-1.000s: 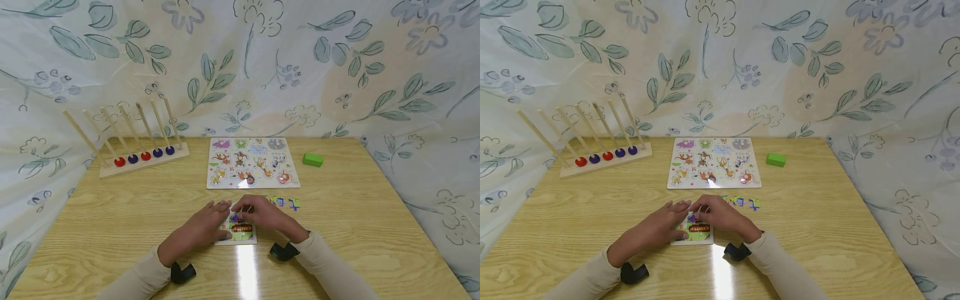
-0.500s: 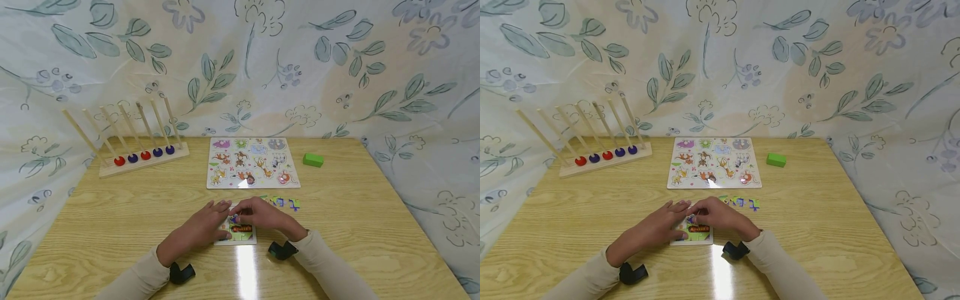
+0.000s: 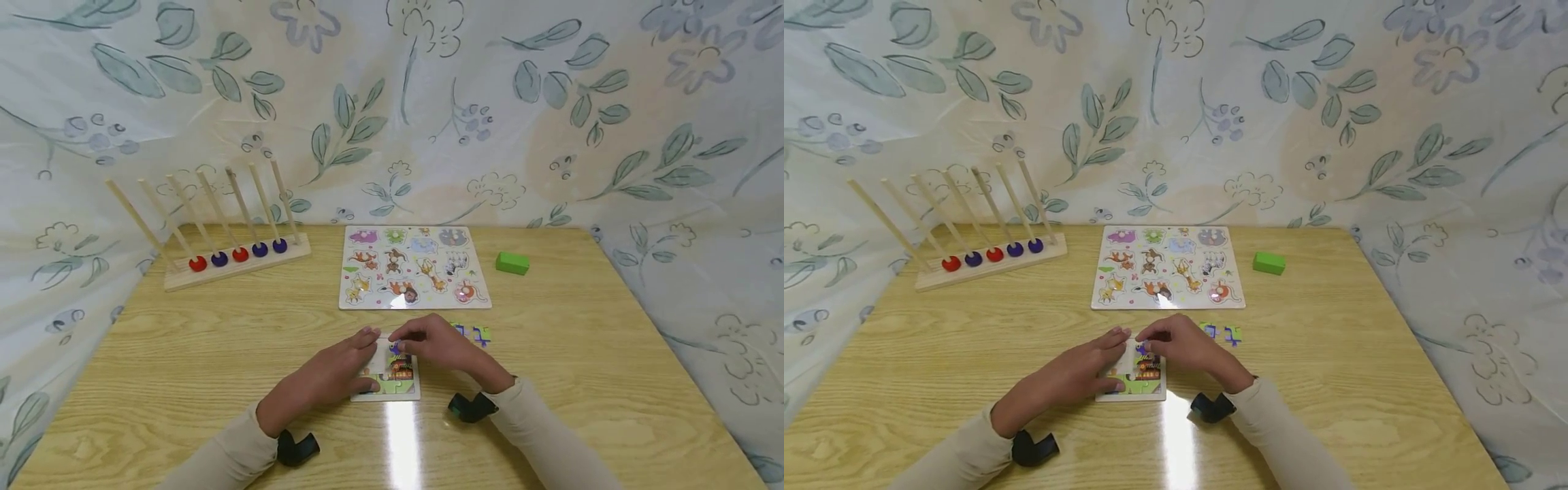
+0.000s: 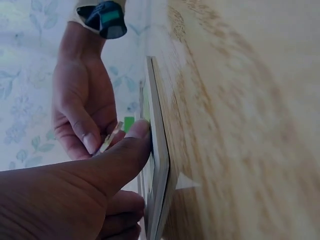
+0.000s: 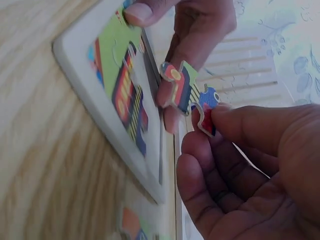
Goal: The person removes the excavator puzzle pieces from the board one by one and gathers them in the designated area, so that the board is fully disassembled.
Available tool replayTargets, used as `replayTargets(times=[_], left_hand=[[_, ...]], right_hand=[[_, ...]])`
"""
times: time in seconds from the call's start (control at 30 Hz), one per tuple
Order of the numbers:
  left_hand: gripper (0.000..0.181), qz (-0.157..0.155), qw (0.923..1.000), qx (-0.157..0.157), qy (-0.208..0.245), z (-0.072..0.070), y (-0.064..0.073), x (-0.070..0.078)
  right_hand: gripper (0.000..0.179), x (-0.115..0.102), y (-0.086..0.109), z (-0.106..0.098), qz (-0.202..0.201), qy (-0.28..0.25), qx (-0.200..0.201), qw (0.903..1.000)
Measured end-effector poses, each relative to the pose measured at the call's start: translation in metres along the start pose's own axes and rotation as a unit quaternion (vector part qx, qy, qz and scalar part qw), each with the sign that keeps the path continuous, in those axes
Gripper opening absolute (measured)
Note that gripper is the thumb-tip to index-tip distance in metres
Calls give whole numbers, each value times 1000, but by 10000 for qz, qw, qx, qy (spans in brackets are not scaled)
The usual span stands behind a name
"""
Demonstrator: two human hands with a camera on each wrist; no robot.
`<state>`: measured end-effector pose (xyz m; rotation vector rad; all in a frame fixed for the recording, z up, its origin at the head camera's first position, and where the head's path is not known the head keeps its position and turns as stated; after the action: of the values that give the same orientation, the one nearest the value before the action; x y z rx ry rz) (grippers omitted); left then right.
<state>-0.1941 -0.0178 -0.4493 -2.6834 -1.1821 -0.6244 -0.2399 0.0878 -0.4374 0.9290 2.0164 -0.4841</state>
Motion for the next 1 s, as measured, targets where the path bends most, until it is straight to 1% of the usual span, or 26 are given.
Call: replayTargets(times=[0.17, 0.27, 0.37, 0.47, 0.53, 0.67, 0.73, 0.8, 0.9, 1.0], left_hand=[[67, 402, 9990, 39, 168, 0, -1, 5], [60, 590, 9974, -88, 407, 2, -2, 7], [54, 673, 9958, -227, 581, 5, -2, 7], [51, 741, 9954, -283, 532, 6, -2, 7], [53, 769, 9954, -285, 489, 6, -2, 7], [59, 737, 9957, -366, 433, 8, 1, 6], [60, 774, 9953, -412, 401, 9, 2, 7], [60, 826, 9951, -436, 337, 10, 3, 8], [58, 903, 9947, -426, 231, 8, 3, 10], [58, 900, 9949, -427, 155, 7, 3, 10]], right_hand=[[19, 1, 6, -13, -100, 142, 194, 9997], [19, 2, 9, -19, -182, 230, 247, 9993], [19, 4, 12, -24, -177, 320, 270, 9990], [20, 9, 15, -29, -81, 458, 350, 9983], [20, 13, 17, -33, 12, 540, 429, 9976], [16, 22, 23, -37, 191, 435, 481, 9977], [15, 27, 27, -38, 247, 434, 475, 9976], [15, 31, 31, -39, 262, 399, 446, 9979], [16, 34, 35, -44, 246, 502, 464, 9974], [16, 36, 38, -50, 257, 555, 464, 9970]])
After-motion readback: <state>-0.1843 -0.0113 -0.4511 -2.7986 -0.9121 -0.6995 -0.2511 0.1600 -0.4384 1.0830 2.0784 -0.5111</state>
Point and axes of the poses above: each hand's wrist, its own y-axis away from the middle knuckle, its own z-axis out of the palm, x = y × z, the point moved 10 cm from there along -y, towards the middle knuckle, and after that the axes turned 3 degrees about y, right-handed, at the moved point
